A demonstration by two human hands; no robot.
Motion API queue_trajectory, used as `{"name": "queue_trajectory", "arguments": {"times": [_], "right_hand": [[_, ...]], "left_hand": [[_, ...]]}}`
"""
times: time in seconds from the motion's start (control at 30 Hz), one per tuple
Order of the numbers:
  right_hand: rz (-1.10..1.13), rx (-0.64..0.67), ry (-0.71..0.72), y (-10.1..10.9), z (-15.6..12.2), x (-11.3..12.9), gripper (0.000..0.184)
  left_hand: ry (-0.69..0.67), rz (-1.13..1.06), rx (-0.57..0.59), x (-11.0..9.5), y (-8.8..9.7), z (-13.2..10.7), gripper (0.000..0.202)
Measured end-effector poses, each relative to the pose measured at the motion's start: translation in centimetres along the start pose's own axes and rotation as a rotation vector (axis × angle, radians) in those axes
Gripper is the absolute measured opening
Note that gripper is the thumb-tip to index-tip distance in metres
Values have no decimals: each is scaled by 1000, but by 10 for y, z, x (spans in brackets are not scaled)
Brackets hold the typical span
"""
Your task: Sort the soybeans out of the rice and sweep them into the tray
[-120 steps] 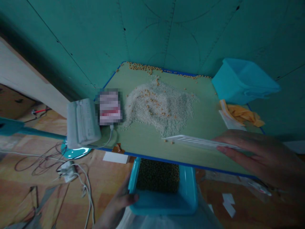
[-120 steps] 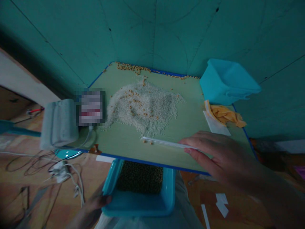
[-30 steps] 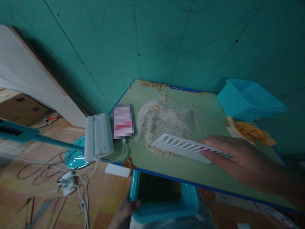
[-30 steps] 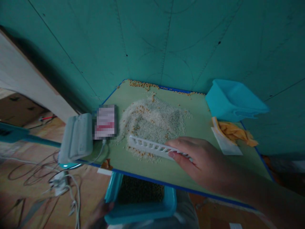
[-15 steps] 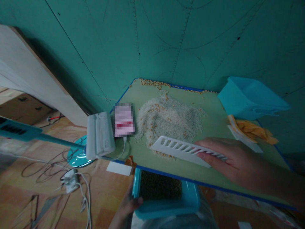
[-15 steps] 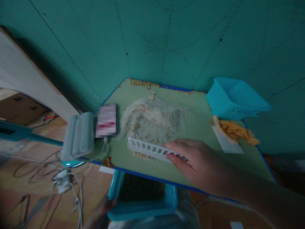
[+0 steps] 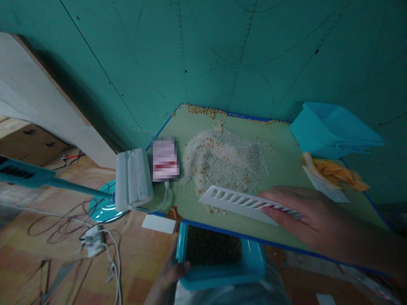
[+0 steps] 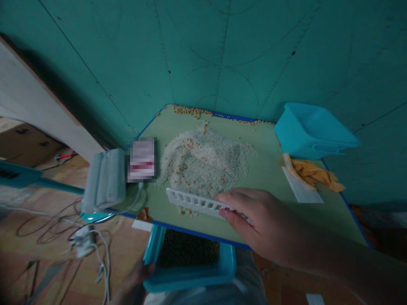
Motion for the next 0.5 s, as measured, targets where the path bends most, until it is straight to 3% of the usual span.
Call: {"name": "queue_trajectory", "arguments": {"times": [0.3, 0.5], "right_hand": [[63, 80, -69, -2, 8, -1, 18], [47, 65, -43, -4, 1, 0, 19]], "left_hand": [[2, 1, -3, -6, -9, -5, 24], [32, 15, -5, 2, 2, -2, 45]]}}
Point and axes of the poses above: each hand's wrist, its own z-axis towards the middle knuckle, its own y-axis out of the back of the hand, x = y × z, the point moved 4 cm from there along z, towards the middle knuckle, and after that the axes turned 5 degrees about -y, right-handed, at the moved point
